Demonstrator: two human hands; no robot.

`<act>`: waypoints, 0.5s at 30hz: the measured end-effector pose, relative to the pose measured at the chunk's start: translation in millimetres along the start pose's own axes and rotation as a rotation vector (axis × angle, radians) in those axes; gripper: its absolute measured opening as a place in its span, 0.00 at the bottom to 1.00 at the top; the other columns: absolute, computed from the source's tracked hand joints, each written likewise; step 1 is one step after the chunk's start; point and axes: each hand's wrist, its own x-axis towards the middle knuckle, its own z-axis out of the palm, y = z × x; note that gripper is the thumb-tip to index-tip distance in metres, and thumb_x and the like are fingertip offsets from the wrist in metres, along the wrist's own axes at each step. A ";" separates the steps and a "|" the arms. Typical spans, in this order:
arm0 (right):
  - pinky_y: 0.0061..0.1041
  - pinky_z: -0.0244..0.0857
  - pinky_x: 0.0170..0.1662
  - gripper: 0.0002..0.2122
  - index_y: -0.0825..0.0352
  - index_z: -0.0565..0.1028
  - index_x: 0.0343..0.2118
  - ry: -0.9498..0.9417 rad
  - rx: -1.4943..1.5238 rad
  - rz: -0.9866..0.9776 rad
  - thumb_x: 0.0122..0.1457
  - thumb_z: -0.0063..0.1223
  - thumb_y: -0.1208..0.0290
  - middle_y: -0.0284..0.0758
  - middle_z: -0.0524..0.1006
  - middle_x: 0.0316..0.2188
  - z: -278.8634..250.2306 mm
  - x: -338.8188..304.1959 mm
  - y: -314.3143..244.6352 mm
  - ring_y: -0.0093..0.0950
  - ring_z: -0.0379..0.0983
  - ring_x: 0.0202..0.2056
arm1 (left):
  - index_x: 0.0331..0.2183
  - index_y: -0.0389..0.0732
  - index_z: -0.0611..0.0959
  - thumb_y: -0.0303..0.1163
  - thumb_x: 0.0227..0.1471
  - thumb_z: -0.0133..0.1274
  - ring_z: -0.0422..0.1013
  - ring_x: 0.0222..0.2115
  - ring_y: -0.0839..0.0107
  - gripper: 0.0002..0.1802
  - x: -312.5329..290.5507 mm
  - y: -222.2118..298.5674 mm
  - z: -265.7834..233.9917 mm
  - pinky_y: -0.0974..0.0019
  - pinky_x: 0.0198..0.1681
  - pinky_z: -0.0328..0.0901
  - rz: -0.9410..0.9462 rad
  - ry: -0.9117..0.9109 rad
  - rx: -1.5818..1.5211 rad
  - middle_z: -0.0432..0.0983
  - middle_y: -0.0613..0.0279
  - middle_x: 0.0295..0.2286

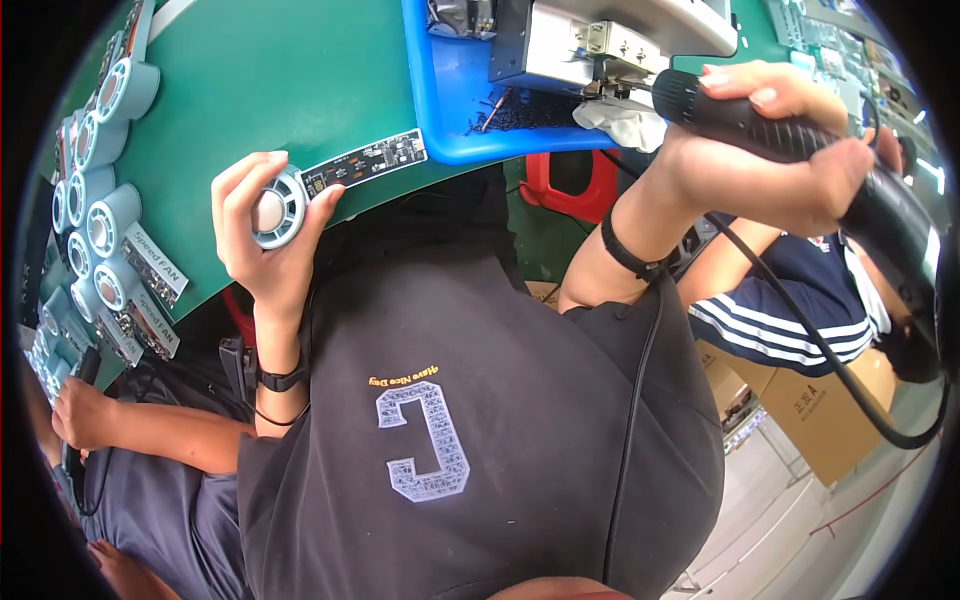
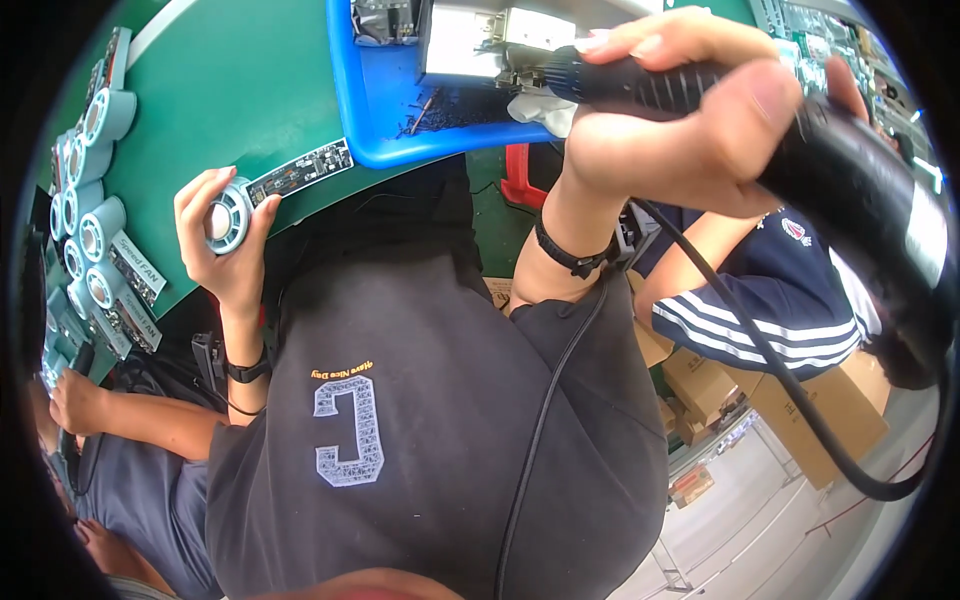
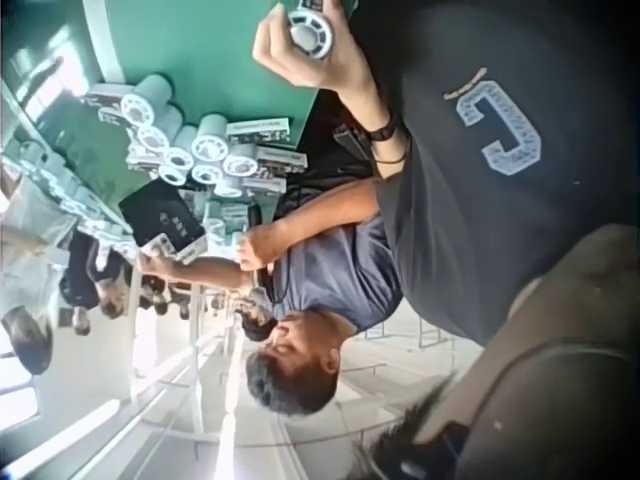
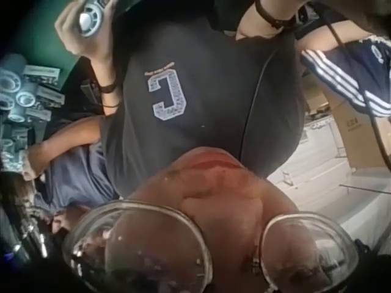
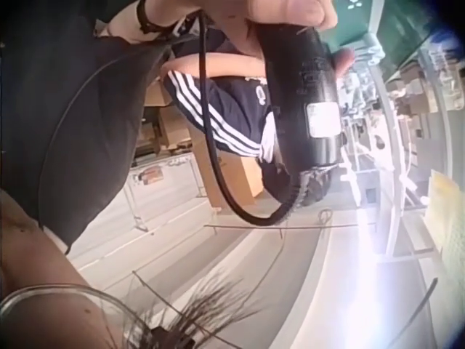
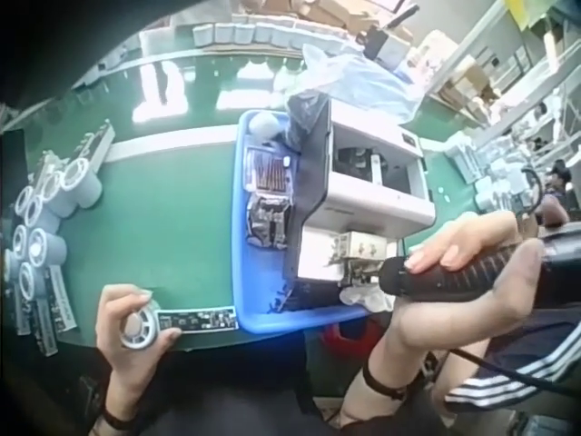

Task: Assembling components onto a circuit board using an electric screwdriver.

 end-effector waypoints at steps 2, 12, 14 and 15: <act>0.27 0.65 0.13 0.21 0.73 0.68 0.30 0.044 0.117 -0.025 0.66 0.34 0.57 0.39 0.67 0.13 7.9 -2.4 3.4 0.31 0.62 0.08 | 0.44 0.36 0.81 0.23 0.35 0.77 0.76 0.39 0.62 0.31 0.9 -0.4 1.1 0.62 0.41 0.73 0.002 0.000 0.008 0.78 0.53 0.40; 0.26 0.67 0.13 0.19 0.76 0.64 0.43 -0.148 0.105 -0.101 0.66 0.37 0.59 0.42 0.70 0.14 -3.0 -12.4 17.5 0.32 0.63 0.08 | 0.44 0.36 0.81 0.23 0.36 0.77 0.76 0.40 0.62 0.31 1.2 -0.6 -0.1 0.62 0.42 0.73 -0.004 -0.006 -0.015 0.78 0.53 0.40; 0.26 0.67 0.13 0.19 0.74 0.65 0.42 -0.078 0.290 -0.145 0.67 0.38 0.58 0.42 0.70 0.15 5.7 -14.6 13.5 0.32 0.63 0.08 | 0.44 0.37 0.81 0.23 0.36 0.77 0.76 0.40 0.62 0.31 0.6 -1.2 -1.0 0.62 0.42 0.73 -0.005 -0.009 -0.018 0.78 0.53 0.40; 0.26 0.67 0.13 0.19 0.74 0.65 0.42 -0.079 0.291 -0.144 0.67 0.38 0.58 0.42 0.70 0.15 8.5 -14.7 11.4 0.32 0.63 0.08 | 0.44 0.37 0.81 0.23 0.35 0.78 0.76 0.40 0.62 0.31 0.5 -2.1 -0.7 0.62 0.42 0.73 -0.002 -0.006 -0.017 0.78 0.54 0.40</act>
